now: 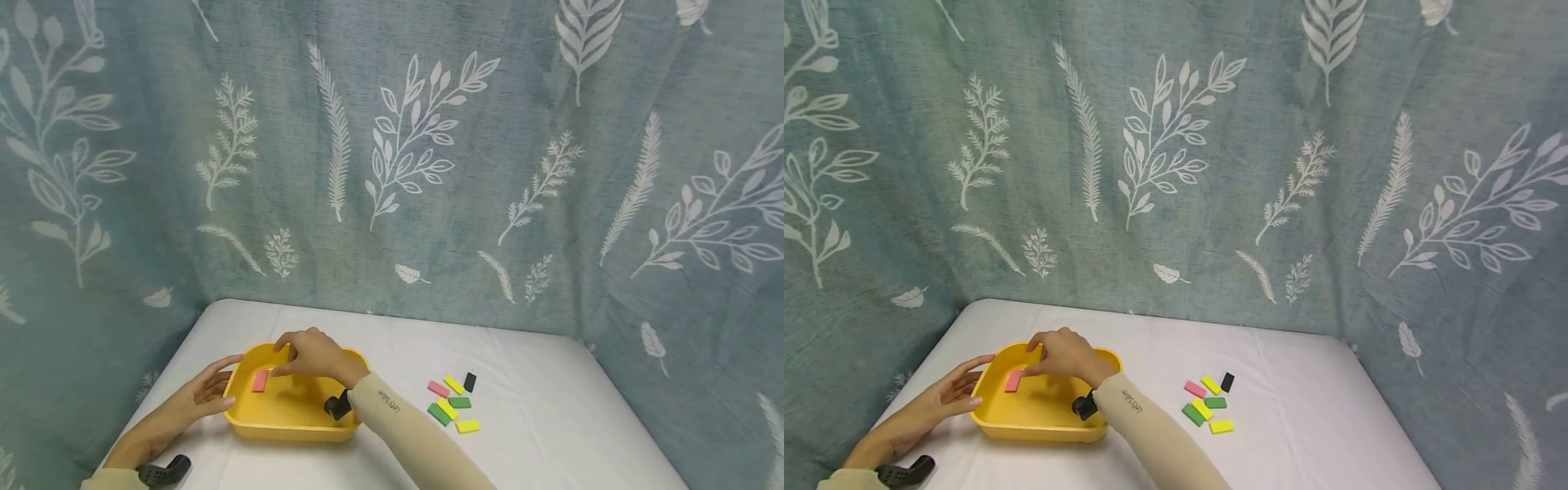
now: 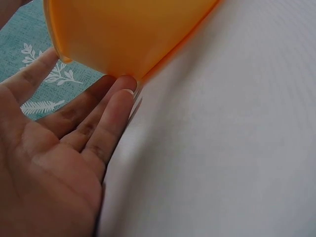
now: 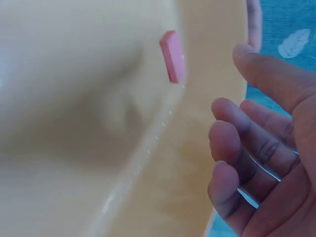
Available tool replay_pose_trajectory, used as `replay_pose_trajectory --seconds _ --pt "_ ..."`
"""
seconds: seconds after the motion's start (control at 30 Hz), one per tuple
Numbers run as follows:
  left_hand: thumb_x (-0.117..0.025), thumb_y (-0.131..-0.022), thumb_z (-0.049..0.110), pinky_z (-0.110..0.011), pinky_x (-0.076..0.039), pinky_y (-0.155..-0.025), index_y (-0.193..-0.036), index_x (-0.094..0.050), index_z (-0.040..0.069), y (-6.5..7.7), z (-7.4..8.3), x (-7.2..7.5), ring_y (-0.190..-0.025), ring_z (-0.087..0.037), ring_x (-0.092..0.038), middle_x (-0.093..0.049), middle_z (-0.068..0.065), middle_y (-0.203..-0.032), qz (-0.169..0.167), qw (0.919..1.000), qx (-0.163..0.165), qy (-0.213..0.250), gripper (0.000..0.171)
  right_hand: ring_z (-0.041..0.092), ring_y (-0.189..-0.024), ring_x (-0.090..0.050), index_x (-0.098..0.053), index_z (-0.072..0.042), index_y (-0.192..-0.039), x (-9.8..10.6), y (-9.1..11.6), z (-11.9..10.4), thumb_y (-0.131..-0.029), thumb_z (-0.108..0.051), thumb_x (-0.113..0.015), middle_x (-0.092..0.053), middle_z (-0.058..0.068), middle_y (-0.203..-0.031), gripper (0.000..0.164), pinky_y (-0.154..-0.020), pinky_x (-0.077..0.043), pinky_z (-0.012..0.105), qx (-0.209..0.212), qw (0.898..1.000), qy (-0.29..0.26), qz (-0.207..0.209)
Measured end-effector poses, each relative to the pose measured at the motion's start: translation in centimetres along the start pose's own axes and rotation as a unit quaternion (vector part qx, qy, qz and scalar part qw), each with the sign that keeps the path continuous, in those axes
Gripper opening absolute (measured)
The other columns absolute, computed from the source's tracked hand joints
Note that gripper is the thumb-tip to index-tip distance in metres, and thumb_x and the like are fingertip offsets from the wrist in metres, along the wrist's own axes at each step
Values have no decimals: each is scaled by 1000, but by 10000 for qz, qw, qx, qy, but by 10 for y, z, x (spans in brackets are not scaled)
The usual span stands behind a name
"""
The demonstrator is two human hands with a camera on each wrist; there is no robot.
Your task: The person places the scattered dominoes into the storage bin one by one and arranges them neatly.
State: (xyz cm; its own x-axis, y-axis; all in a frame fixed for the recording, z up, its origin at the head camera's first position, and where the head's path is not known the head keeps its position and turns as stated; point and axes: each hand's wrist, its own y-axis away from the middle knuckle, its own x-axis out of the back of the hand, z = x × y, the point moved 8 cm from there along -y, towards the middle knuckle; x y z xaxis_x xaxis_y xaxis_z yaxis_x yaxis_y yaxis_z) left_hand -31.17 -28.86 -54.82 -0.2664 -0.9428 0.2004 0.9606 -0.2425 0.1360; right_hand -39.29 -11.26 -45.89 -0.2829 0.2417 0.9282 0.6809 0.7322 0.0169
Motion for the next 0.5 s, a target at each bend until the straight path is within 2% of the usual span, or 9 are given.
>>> replay_pose_trajectory --seconds 0.33,0.5 --pt "-69 -100 27 -62 -41 -109 -164 -20 25 1 -2 -1 -144 -46 -36 -32 -26 -160 5 10000 -81 -52 81 0 -69 -59 -71 -14 -126 30 41 22 -90 -43 -79 -67 -13 -80 47 -66 -49 15 230 9994 -157 217" --pt "-68 -100 28 -63 -41 -109 -165 -18 23 1 1 -1 -145 -48 -33 -30 -27 -161 20 9999 -70 -97 81 2 -66 -57 -71 -13 -125 46 62 39 -90 -43 -79 -66 -13 -79 46 -62 -48 16 252 9982 -171 522"
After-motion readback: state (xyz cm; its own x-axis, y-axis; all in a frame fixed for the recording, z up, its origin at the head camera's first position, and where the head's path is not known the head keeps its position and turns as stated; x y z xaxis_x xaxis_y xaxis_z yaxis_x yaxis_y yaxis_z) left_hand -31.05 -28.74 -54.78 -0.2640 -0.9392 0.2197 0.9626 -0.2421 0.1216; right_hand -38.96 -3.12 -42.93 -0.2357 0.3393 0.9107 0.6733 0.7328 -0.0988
